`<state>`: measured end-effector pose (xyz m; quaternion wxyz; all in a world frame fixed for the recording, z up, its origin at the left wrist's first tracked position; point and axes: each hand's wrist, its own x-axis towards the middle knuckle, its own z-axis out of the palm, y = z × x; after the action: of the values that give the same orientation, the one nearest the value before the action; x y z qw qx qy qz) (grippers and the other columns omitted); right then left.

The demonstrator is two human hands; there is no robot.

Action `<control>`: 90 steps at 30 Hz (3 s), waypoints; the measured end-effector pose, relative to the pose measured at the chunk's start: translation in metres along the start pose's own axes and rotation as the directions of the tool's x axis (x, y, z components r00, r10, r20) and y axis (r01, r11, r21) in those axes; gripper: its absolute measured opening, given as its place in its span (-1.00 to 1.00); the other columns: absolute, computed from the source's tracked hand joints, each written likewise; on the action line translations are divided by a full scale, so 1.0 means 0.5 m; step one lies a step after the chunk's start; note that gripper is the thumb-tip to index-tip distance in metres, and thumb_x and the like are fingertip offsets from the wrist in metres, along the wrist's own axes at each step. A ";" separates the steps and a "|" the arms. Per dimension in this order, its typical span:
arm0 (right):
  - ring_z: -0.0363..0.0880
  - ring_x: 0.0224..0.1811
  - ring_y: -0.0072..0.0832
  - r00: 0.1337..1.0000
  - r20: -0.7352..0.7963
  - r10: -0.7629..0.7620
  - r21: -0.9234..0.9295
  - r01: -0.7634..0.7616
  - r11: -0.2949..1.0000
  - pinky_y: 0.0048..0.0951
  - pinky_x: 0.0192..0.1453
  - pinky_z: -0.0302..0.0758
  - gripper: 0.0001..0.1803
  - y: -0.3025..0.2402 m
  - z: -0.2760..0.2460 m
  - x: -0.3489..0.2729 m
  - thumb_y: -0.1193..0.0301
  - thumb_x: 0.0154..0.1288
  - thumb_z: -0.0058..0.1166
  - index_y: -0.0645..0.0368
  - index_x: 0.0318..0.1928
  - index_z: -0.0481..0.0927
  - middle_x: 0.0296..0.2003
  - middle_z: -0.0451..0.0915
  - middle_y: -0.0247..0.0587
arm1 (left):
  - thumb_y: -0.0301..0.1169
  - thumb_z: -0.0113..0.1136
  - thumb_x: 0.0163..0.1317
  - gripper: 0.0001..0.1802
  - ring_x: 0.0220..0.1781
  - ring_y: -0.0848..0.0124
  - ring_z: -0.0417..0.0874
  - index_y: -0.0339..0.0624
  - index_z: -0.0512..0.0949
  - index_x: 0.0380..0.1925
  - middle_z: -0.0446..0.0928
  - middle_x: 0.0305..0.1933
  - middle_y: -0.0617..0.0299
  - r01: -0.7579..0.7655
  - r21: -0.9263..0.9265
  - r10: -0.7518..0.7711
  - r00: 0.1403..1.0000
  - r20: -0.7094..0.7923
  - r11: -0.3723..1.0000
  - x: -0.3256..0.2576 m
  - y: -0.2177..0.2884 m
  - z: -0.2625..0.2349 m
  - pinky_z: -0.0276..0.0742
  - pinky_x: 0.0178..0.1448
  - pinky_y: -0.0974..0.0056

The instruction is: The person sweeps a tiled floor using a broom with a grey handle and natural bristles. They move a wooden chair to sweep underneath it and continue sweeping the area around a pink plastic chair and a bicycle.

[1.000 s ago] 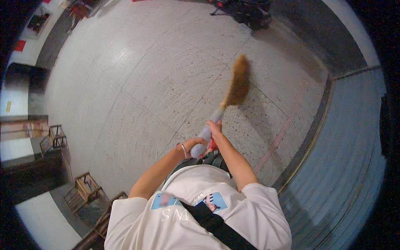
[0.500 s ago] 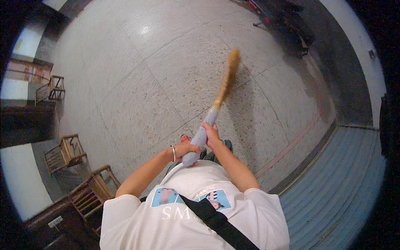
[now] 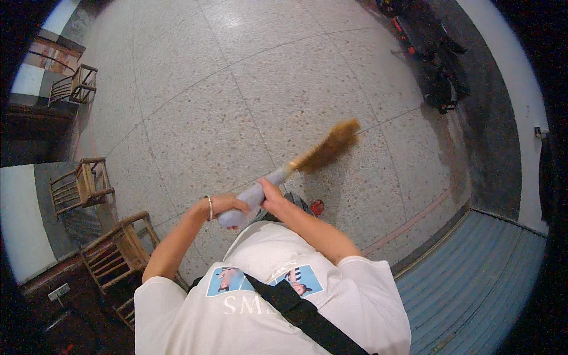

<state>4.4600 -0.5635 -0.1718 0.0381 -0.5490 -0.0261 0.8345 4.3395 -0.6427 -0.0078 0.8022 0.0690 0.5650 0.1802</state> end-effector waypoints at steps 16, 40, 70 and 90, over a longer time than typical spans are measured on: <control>0.45 -0.58 -0.38 0.847 -0.021 -0.531 -0.089 0.528 0.845 -0.36 -0.50 0.45 -0.73 -0.301 -0.023 -0.029 0.32 -0.05 0.11 0.16 -0.38 0.36 -0.57 0.44 -0.22 | -0.27 0.20 -0.15 -0.49 -0.45 0.40 0.51 -0.23 0.32 -0.17 0.47 -0.39 0.16 -0.385 0.228 0.370 0.923 0.108 0.894 0.183 0.205 0.054 0.47 -0.41 0.30; 0.46 -0.32 -0.18 0.860 -0.308 -0.407 -0.051 0.412 0.910 -0.12 -0.26 0.49 -0.46 -0.728 0.091 0.164 0.51 -0.08 0.07 0.26 -0.04 0.17 -0.26 0.38 -0.05 | -0.25 0.16 -0.07 -0.44 -0.48 0.38 0.51 -0.10 0.25 -0.03 0.41 -0.33 0.16 -0.211 -0.148 0.224 0.971 0.079 0.966 0.367 0.635 -0.074 0.55 -0.48 0.27; 0.43 -0.30 -0.20 0.991 0.033 -0.128 -0.271 0.132 0.953 -0.09 -0.19 0.44 -0.51 -0.512 0.185 0.151 0.38 -0.06 0.10 0.24 -0.10 0.25 -0.32 0.38 -0.08 | -0.24 0.19 -0.09 -0.08 -0.23 0.26 0.48 0.09 -0.11 0.26 0.31 -0.03 0.11 -0.306 -0.186 0.308 0.951 -0.021 0.934 0.152 0.440 -0.103 0.54 -0.34 0.20; 0.49 -0.37 -0.26 0.848 -0.198 -0.491 -0.201 0.455 0.867 -0.22 -0.34 0.47 -0.63 -1.107 0.026 0.190 0.41 -0.07 0.10 0.22 -0.20 0.34 -0.37 0.44 -0.13 | -0.22 0.16 -0.08 -0.28 -0.60 0.34 0.52 -0.04 0.11 0.12 0.43 -0.34 0.11 -0.376 -0.179 0.409 0.885 0.222 0.909 0.452 0.931 -0.009 0.49 -0.61 0.27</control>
<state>4.4298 -0.0035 -0.2064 0.2055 -0.6244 -0.2171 0.7217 4.3040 -0.1293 -0.0623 0.8175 0.1516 0.4186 0.3654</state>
